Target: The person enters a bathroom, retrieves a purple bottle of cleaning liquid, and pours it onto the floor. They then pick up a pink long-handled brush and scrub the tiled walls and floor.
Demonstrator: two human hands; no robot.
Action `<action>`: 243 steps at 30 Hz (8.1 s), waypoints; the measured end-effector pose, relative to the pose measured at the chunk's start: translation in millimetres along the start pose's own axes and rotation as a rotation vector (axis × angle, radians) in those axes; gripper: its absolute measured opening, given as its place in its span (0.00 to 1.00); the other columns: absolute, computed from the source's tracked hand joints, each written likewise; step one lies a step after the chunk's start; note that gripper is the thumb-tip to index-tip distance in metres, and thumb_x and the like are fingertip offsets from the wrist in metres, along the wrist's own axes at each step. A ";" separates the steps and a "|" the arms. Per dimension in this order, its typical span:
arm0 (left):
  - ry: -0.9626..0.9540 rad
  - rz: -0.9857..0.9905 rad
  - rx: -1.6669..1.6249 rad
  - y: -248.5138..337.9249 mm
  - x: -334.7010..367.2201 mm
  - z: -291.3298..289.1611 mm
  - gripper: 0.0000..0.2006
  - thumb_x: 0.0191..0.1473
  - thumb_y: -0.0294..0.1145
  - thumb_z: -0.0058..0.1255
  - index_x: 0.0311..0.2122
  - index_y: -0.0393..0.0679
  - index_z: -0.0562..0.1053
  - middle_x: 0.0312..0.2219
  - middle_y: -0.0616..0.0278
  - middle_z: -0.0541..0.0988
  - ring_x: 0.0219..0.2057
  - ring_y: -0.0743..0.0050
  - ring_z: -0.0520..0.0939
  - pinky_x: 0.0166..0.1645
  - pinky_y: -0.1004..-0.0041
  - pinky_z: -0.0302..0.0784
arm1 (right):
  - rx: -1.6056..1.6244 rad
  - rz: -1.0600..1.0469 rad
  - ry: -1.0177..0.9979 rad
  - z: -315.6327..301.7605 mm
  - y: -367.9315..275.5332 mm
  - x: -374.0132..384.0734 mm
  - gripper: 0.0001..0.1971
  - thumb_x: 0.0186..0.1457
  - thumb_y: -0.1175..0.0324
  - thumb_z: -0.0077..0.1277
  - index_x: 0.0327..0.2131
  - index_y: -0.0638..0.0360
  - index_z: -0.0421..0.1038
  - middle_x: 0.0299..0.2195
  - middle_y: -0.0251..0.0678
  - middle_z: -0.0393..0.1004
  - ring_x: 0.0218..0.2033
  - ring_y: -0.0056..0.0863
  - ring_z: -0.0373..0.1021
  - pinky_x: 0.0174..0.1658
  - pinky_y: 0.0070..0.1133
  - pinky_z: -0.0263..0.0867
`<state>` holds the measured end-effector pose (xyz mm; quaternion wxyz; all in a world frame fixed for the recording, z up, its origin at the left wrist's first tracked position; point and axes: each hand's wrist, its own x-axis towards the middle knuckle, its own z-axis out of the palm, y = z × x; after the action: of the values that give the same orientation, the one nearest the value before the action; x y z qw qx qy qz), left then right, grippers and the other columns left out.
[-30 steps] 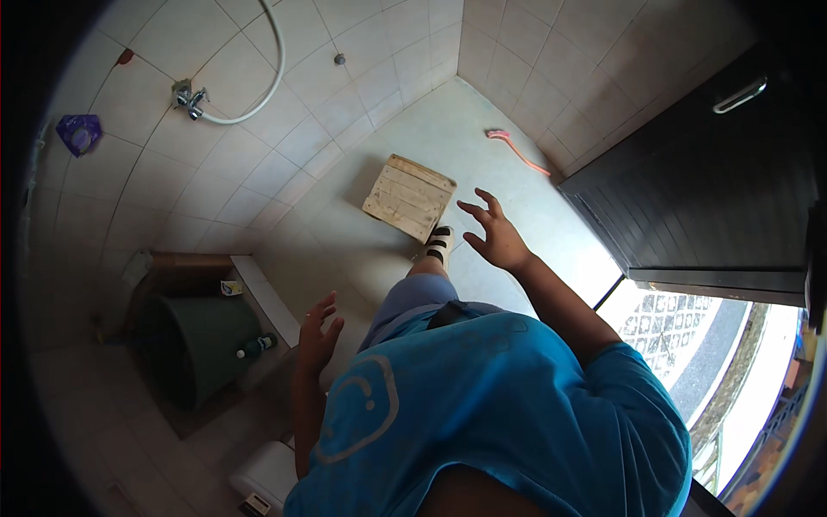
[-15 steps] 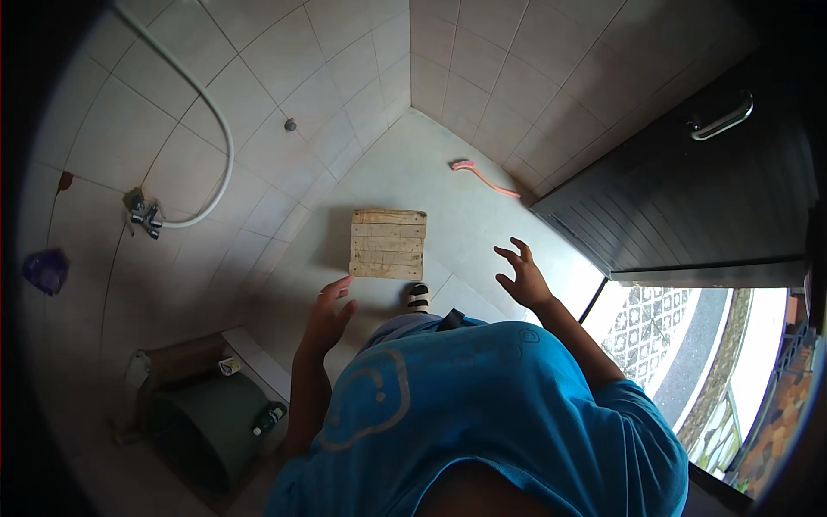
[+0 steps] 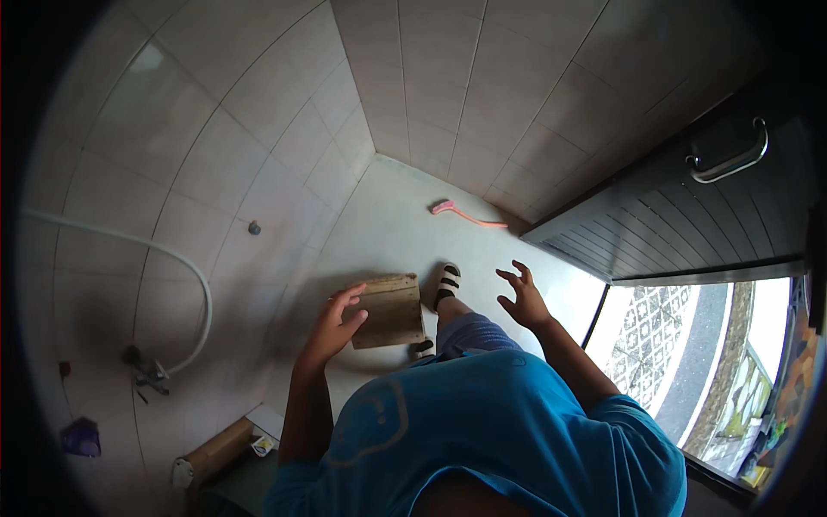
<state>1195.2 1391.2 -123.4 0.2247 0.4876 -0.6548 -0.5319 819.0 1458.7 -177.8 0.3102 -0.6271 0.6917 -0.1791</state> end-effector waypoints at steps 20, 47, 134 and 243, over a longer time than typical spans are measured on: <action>0.097 -0.077 0.310 93.0 220.1 -45.3 0.24 0.44 0.32 0.52 0.49 0.44 0.63 0.45 0.54 0.68 0.44 0.61 0.71 0.48 0.67 0.66 | -0.044 -0.203 -0.028 -85.8 84.1 256.9 0.28 0.40 0.68 0.55 0.49 0.50 0.60 0.52 0.51 0.49 0.46 0.47 0.61 0.46 0.32 0.62; -0.849 -0.102 0.287 -298.2 594.4 181.4 0.35 0.38 0.46 0.58 0.50 0.40 0.61 0.41 0.52 0.72 0.42 0.64 0.73 0.47 0.71 0.66 | -0.429 0.753 -0.460 189.4 295.3 357.8 0.17 0.49 0.67 0.39 0.46 0.48 0.64 0.47 0.38 0.59 0.50 0.33 0.59 0.47 0.31 0.62; -0.590 0.514 -0.603 -322.0 548.2 211.2 0.24 0.55 0.51 0.34 0.46 0.40 0.62 0.40 0.57 0.70 0.44 0.68 0.70 0.51 0.71 0.62 | 0.530 -0.094 1.114 318.3 174.5 442.1 0.17 0.58 0.58 0.30 0.43 0.58 0.61 0.23 0.46 0.70 0.24 0.40 0.69 0.26 0.29 0.62; -0.575 0.598 -0.331 -230.5 547.5 260.0 0.21 0.56 0.52 0.30 0.32 0.43 0.65 0.21 0.70 0.65 0.23 0.83 0.64 0.31 0.81 0.63 | 0.689 -0.034 1.102 238.5 213.2 419.9 0.17 0.58 0.63 0.29 0.38 0.65 0.64 0.29 0.43 0.70 0.33 0.35 0.69 0.36 0.23 0.63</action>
<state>844.1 1044.3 -544.0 0.2523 0.0666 -0.7090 -0.6551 804.8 1113.2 -576.7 0.0905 -0.3187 0.6424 -0.6911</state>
